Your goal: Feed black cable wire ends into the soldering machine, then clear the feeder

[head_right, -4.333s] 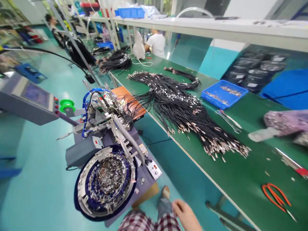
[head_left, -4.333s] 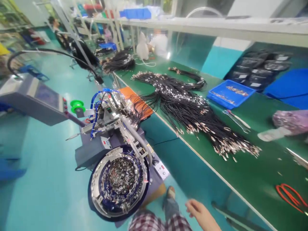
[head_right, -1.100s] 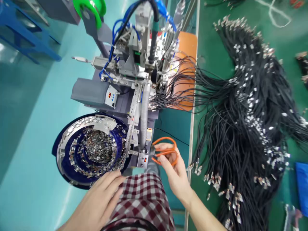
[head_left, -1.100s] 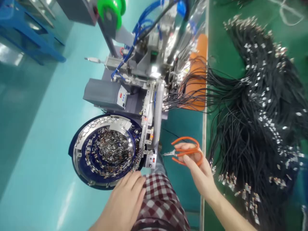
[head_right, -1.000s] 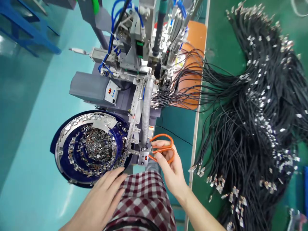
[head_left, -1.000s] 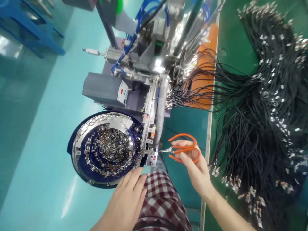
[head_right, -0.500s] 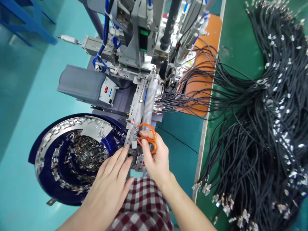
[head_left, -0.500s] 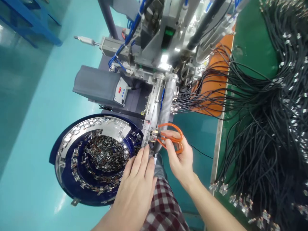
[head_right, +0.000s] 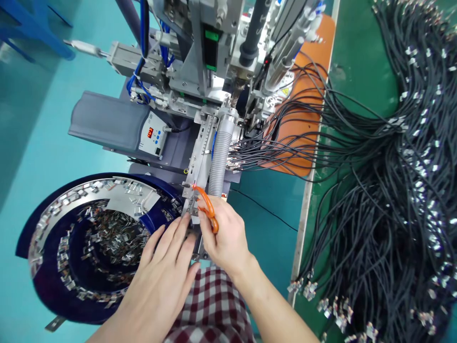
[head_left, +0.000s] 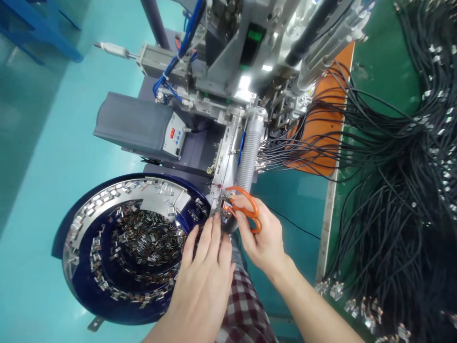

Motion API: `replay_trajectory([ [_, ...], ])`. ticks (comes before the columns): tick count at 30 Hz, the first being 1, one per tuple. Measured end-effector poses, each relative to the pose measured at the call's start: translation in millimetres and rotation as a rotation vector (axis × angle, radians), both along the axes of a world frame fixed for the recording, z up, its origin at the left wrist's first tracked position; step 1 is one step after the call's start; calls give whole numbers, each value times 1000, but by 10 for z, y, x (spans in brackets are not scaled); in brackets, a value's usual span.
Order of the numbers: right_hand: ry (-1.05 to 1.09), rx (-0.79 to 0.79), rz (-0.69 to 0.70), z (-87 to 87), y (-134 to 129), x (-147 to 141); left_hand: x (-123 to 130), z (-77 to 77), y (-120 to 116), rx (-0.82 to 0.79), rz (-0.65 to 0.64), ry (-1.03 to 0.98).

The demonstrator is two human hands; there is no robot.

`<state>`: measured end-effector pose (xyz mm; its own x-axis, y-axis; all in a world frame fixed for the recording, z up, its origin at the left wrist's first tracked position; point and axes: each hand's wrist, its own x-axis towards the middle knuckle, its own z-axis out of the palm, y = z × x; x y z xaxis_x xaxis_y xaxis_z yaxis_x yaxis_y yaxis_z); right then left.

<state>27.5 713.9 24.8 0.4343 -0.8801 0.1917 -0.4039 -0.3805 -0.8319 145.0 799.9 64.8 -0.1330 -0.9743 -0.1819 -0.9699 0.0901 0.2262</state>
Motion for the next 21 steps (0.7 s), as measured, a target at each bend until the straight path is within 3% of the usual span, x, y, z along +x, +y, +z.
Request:
replay_trajectory([
  [18, 20, 53, 18, 66, -92, -7, -105, -45, 13, 20, -21, 70],
  [21, 23, 58, 16, 63, -100, -10, -159, -60, 5, 19, 52, 96],
])
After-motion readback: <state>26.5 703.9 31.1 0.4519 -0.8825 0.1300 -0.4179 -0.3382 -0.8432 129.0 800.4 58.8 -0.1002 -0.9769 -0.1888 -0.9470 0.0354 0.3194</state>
